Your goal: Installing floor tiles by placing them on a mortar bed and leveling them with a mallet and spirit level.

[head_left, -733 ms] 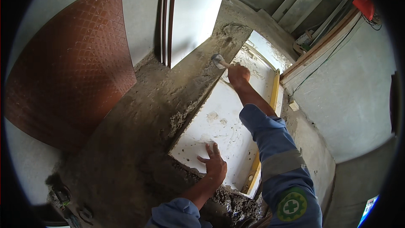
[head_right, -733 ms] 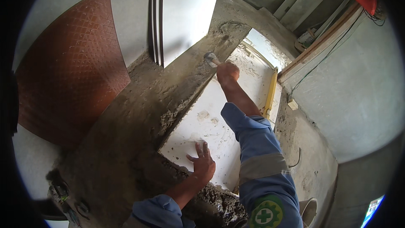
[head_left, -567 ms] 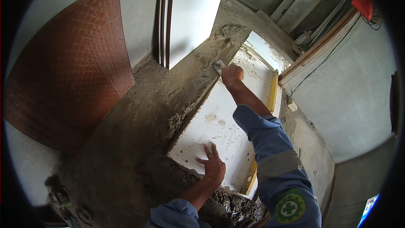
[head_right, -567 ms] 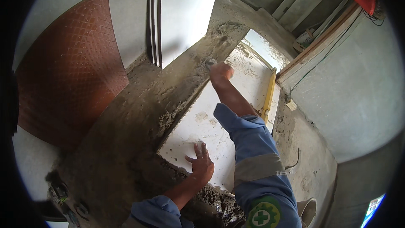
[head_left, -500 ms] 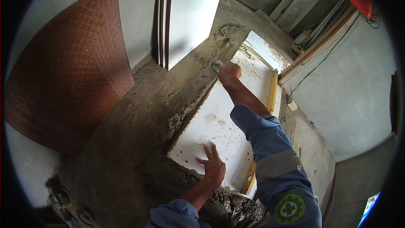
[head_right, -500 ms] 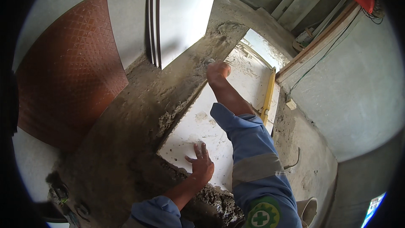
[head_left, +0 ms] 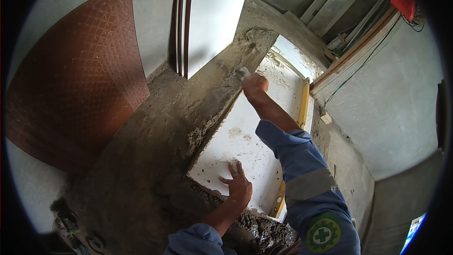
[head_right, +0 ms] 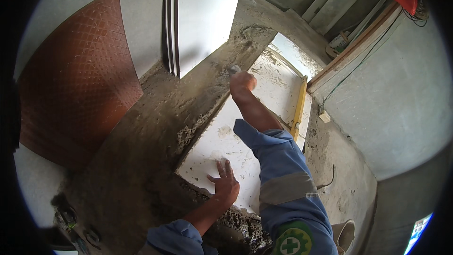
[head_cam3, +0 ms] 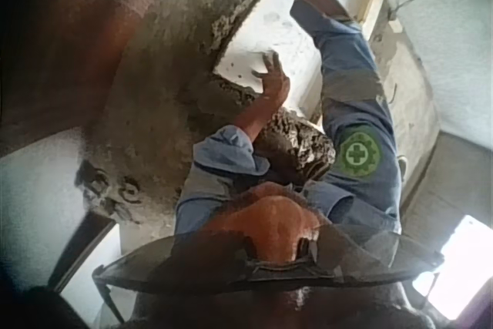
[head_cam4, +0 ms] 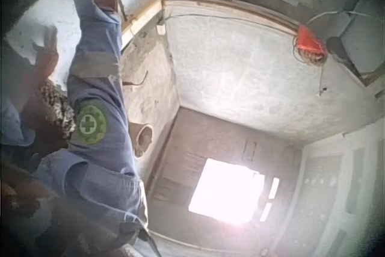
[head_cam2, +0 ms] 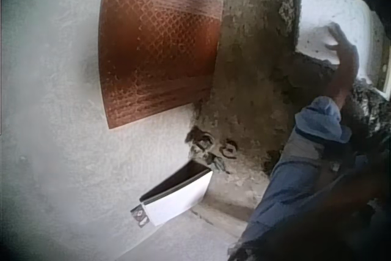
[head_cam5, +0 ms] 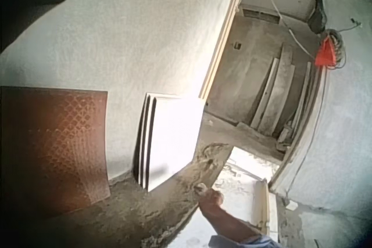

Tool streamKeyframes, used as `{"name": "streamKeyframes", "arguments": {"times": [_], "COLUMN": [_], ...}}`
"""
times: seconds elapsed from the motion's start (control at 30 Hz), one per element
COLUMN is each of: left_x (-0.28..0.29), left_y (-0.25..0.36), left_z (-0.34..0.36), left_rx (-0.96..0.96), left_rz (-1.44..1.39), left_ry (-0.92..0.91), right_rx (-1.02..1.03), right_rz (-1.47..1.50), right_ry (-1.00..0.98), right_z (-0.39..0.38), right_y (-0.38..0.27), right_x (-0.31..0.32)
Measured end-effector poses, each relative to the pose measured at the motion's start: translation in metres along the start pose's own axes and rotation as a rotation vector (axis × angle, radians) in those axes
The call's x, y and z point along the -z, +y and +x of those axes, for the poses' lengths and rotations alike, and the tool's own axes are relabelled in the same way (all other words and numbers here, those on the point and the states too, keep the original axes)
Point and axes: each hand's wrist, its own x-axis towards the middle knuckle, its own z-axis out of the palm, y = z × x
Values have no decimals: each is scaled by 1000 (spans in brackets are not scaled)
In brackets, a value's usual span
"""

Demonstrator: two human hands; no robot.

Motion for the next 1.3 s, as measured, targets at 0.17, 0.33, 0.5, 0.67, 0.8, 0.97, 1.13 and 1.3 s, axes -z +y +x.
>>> {"name": "streamKeyframes", "arguments": {"times": [0.17,0.33,0.5,0.67,0.8,0.97,1.13,1.3], "left_x": [8,3,-7,3,7,13,-8,7], "left_y": [0,0,1,0,-1,-2,1,-7], "left_z": [-1,-1,-2,-2,0,-5,2,-4], "left_rx": [-11,6,15,-16,-12,-21,10,2], "left_rz": [10,1,-15,-22,-27,-60,-10,-25], "left_ry": [-51,-36,27,-44,-76,-94,29,-5], "right_rx": [27,54,32,27,44,30,-89,-168], "right_rz": [-84,-198,-55,-49,-80,23,82,347], "right_ry": [136,-58,30,11,146,45,89,88], "right_z": [4,-4,-14,-5,-6,-24,-64,-162], "right_y": [0,-18,-14,-5,2,31,95,138], "right_x": [-7,9,0,8,-6,16,-13,-54]}}
